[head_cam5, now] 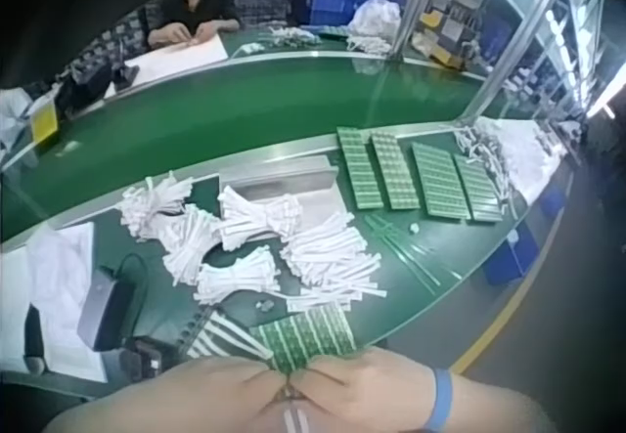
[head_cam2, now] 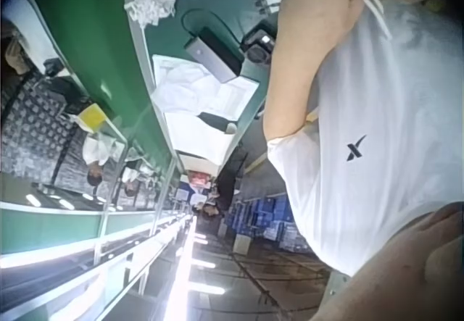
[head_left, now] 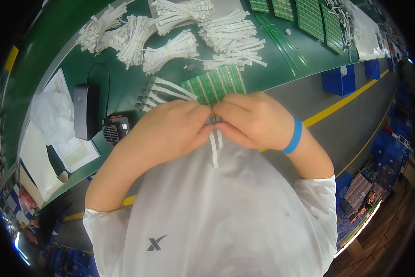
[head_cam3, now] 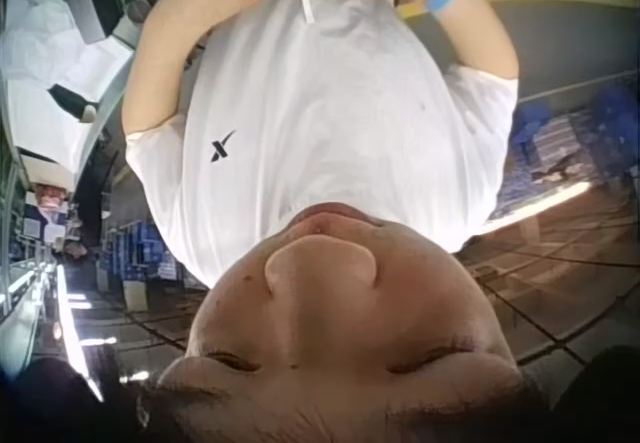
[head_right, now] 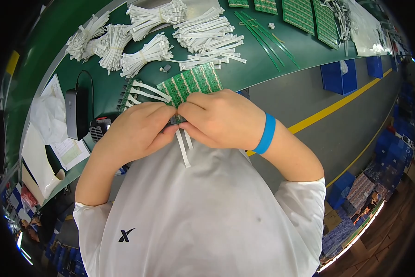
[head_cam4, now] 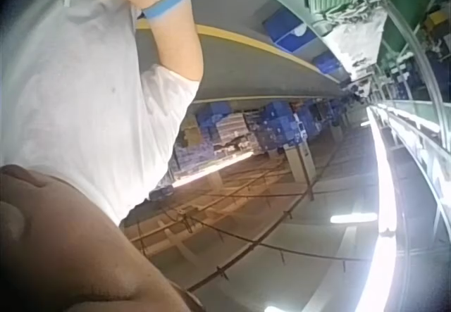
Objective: Manually attaching white plastic diffusers or connectors onto green LED circuit strips at a factory workbench.
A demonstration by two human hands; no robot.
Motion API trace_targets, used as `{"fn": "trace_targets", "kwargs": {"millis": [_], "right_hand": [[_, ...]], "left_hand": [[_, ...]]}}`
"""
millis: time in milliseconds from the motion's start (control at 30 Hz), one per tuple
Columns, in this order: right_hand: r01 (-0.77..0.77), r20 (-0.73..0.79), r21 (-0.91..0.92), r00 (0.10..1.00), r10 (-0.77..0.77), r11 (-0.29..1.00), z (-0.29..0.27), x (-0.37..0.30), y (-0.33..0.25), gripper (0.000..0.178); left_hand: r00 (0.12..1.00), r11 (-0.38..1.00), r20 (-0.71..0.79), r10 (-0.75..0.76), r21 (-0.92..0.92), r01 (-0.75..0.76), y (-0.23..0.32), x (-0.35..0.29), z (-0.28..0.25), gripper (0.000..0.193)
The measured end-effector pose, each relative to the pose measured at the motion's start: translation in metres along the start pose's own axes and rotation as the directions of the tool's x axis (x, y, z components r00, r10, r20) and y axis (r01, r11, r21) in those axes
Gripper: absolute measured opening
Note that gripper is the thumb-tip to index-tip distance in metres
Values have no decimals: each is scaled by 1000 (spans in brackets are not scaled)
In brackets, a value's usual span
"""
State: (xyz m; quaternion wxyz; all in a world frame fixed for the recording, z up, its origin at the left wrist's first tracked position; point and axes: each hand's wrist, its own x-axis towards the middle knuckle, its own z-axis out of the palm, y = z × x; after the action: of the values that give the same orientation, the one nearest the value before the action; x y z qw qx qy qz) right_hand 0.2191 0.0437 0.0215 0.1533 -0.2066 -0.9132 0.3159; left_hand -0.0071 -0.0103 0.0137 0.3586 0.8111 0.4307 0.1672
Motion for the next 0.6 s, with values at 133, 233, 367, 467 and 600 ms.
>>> {"fn": "trace_targets", "kwargs": {"millis": [133,233,367,467,600], "right_hand": [[10,-15,-20,1000,-11,1000,1,-1,4,18],[13,-29,-2,999,-13,1000,3,-3,8,18],[41,-54,25,998,-40,999,0,-4,8,20],[89,-47,112,995,-84,990,-2,-6,9,21],[115,-13,298,993,-116,948,-8,-5,3,19]], "left_hand": [[999,1000,-42,-9,7,10,-1,1,3,22],[999,1000,-51,0,31,1,-2,2,5,23],[999,1000,-51,-7,24,9,0,2,7,23],[997,995,-33,69,-66,-71,-2,2,5,23],[977,960,9,213,-191,-207,-2,3,-3,23]]}}
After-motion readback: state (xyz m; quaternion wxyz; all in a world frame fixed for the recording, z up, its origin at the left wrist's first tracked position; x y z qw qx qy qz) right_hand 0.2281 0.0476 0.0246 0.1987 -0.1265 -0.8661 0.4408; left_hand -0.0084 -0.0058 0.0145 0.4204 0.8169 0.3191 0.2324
